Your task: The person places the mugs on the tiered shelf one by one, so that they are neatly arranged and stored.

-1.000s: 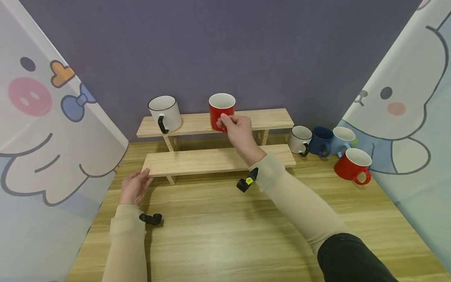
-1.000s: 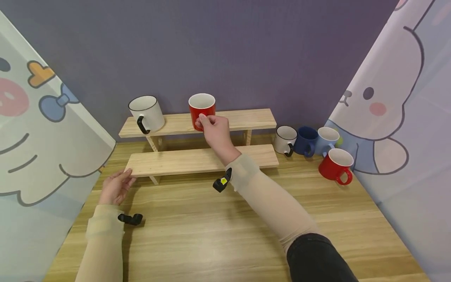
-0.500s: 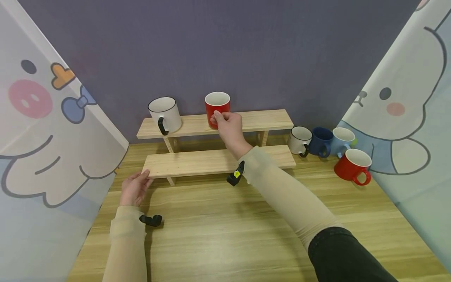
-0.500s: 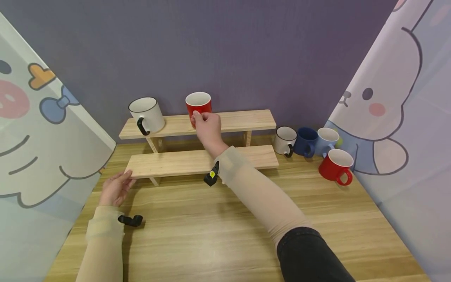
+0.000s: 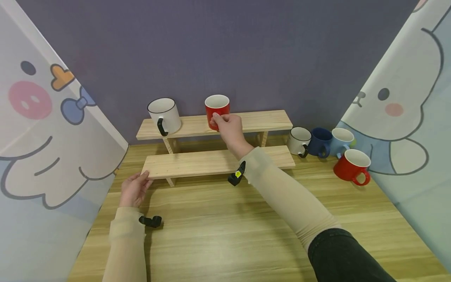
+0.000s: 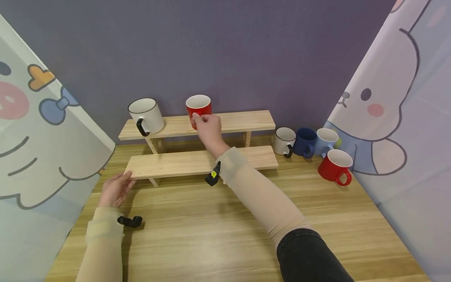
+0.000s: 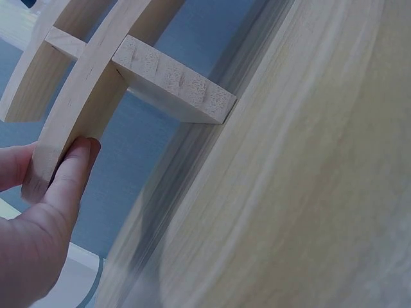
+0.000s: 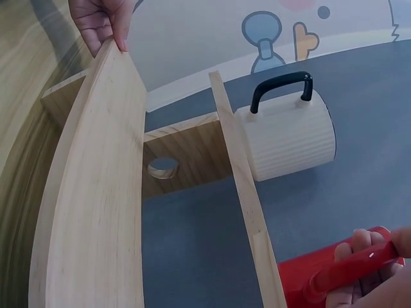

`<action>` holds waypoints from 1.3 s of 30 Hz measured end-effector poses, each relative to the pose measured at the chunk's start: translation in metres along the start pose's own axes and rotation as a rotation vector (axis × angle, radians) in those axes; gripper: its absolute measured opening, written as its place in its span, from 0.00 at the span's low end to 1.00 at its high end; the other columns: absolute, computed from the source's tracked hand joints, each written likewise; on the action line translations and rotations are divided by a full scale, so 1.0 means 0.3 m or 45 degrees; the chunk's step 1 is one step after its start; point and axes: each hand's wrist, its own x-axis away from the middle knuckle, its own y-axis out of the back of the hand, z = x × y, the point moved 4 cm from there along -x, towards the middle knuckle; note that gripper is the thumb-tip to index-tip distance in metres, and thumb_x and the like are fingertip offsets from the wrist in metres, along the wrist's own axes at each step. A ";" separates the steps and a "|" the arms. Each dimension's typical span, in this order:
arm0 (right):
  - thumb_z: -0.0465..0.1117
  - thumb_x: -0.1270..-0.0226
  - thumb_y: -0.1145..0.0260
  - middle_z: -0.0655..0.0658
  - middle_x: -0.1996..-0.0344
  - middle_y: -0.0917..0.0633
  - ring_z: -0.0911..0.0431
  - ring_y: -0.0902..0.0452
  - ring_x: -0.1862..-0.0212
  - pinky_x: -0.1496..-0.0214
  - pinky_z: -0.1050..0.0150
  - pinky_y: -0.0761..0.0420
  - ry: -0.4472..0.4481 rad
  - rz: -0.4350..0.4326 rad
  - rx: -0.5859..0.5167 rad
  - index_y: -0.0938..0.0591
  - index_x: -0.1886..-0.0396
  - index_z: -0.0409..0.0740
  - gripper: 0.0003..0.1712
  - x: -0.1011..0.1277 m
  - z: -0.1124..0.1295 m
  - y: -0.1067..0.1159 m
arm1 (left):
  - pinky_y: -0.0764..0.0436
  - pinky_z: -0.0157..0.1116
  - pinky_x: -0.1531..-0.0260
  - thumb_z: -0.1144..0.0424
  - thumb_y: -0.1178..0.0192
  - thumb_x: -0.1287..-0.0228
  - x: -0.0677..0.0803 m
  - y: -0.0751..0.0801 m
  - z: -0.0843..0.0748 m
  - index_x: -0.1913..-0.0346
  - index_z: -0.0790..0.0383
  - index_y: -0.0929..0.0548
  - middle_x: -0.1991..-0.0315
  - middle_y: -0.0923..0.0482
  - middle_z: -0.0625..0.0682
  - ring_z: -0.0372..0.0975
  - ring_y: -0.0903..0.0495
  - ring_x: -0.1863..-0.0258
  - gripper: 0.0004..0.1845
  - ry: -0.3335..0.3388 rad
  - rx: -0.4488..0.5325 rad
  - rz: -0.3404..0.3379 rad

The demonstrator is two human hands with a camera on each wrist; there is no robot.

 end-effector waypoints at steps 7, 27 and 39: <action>0.45 0.25 0.32 0.43 0.63 0.11 0.54 0.16 0.55 0.48 0.60 0.15 -0.006 0.020 -0.009 0.11 0.57 0.33 0.16 -0.001 -0.003 0.009 | 0.20 0.31 0.46 0.71 0.40 0.26 0.000 0.001 -0.001 0.22 0.75 0.50 0.54 0.23 0.54 0.37 0.15 0.58 0.39 0.003 0.008 0.006; 0.53 0.29 0.29 0.45 0.55 0.13 0.49 0.19 0.50 0.45 0.54 0.19 -0.024 0.070 0.113 0.12 0.50 0.38 0.23 0.019 -0.031 0.109 | 0.20 0.31 0.47 0.70 0.40 0.26 -0.001 0.000 -0.001 0.22 0.75 0.49 0.59 0.20 0.52 0.37 0.14 0.59 0.39 -0.006 0.002 0.019; 0.50 0.29 0.29 0.34 0.52 0.15 0.49 0.20 0.52 0.47 0.58 0.19 0.045 0.120 0.076 0.15 0.46 0.36 0.23 0.102 -0.029 0.238 | 0.21 0.31 0.44 0.68 0.39 0.26 -0.015 0.002 0.012 0.21 0.73 0.52 0.37 0.33 0.61 0.36 0.15 0.54 0.41 0.000 -0.014 0.006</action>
